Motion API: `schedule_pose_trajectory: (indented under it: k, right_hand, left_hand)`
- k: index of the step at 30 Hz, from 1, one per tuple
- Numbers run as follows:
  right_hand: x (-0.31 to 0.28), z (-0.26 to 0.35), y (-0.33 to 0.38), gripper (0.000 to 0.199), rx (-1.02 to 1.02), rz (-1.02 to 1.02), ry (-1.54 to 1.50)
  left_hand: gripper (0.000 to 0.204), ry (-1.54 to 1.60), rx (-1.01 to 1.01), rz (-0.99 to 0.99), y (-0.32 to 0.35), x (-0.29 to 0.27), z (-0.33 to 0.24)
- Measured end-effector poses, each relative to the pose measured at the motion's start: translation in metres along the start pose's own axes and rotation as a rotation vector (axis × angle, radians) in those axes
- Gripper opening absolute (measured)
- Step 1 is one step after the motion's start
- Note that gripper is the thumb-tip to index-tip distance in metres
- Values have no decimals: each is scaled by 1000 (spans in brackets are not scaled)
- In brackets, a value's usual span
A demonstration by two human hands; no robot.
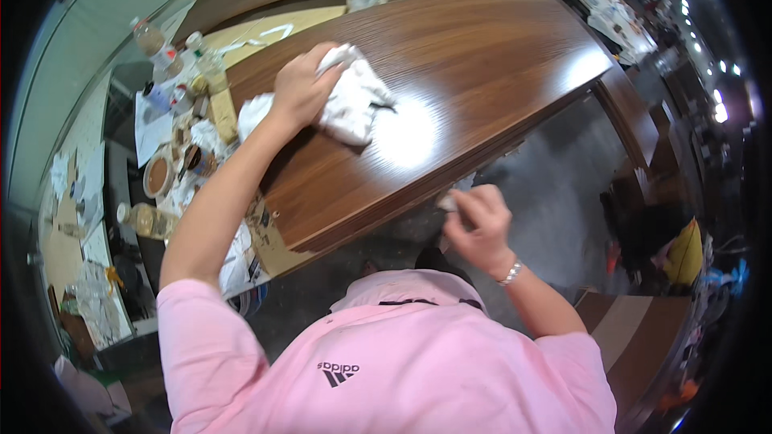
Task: The person wipes down wooden furniture panels with a cloth and then uses a small sanding block on the edges of the panels.
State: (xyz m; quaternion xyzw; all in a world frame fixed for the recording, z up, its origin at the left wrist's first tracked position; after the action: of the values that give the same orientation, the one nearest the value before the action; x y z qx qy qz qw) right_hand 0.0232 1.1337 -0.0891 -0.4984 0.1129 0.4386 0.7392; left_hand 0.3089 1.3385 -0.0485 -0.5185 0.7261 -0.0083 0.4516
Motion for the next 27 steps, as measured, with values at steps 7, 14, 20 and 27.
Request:
schedule_pose_trajectory:
  k: [7, 14, 20, 27]
  right_hand:
    - [-114, -145, 220, 16, 1065, -232, 445]
    - [-127, -153, 339, 25, 1644, -301, 578]
    - [-134, -221, 326, 27, 1605, -337, 459]
    - [-193, -328, 311, 22, 1591, -473, 277]
  left_hand:
    - [79, -307, 374, 711, 103, -23, -105]
    - [69, -255, 514, 712, 37, 91, -159]
    - [67, -269, 624, 677, -43, 224, -218]
    - [68, -239, 686, 652, -165, 400, -300]
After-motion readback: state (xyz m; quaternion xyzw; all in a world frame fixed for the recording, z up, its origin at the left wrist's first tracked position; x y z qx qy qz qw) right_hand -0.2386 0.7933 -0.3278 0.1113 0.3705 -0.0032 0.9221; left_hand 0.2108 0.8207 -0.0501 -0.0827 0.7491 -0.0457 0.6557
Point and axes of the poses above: each hand's wrist, its own y-axis away from the middle knuckle, its own x-axis out of the palm, z = x × y, the point moved 1 cm from there along -y, towards the middle knuckle
